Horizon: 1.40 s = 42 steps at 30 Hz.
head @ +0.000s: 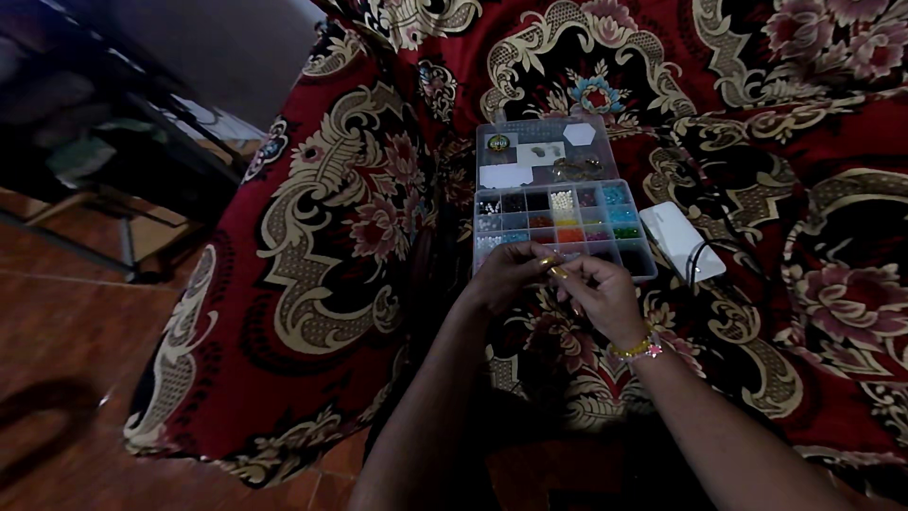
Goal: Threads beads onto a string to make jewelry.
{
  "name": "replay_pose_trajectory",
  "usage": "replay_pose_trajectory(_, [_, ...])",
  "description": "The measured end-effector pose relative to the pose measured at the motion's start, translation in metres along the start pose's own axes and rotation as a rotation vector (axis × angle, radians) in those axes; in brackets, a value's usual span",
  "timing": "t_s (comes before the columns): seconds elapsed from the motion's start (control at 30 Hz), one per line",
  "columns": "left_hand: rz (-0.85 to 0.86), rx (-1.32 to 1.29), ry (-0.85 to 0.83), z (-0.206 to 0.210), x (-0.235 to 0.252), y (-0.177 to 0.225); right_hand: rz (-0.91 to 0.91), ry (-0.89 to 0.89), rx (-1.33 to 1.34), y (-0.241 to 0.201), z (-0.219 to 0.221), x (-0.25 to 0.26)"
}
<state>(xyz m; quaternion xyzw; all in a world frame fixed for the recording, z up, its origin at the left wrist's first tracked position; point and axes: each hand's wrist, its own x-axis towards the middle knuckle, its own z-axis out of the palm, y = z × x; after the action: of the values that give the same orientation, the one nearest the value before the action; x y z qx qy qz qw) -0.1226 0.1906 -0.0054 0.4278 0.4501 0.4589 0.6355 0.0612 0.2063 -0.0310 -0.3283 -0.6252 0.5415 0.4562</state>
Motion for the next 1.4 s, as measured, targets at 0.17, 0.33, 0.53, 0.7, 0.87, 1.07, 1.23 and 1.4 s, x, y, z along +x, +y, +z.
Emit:
replay_pose_trajectory(0.17, [0.047, 0.06, -0.019, -0.005, -0.001, 0.002, 0.051, -0.019, -0.02, -0.003, 0.0, 0.001])
replay_pose_trajectory(0.33, [0.143, 0.077, -0.015, -0.006, -0.001, -0.001, 0.17, -0.039, 0.085, -0.004, -0.001, 0.002])
replay_pose_trajectory(0.53, [0.216, 0.12, 0.042, -0.006, 0.001, -0.002, 0.185, -0.067, 0.172, 0.0, -0.003, 0.003])
replay_pose_trajectory(0.7, [0.211, 0.141, 0.05, -0.004, -0.001, -0.002, 0.178, -0.054, 0.167, 0.002, -0.002, 0.002])
replay_pose_trajectory(0.87, [0.203, 0.169, 0.032, -0.002, -0.001, -0.002, 0.12, -0.031, 0.071, 0.002, -0.001, 0.002])
replay_pose_trajectory(1.07, [0.261, 0.434, 0.103, -0.017, -0.001, 0.002, 0.076, -0.038, 0.03, 0.001, -0.002, 0.001])
replay_pose_trajectory(1.23, [0.268, 1.122, 0.218, -0.024, -0.011, 0.01, 0.069, -0.089, 0.002, -0.002, -0.001, 0.0])
replay_pose_trajectory(1.4, [0.206, 1.33, 0.223, -0.021, -0.01, 0.007, -0.013, -0.064, -0.087, 0.006, -0.001, 0.001])
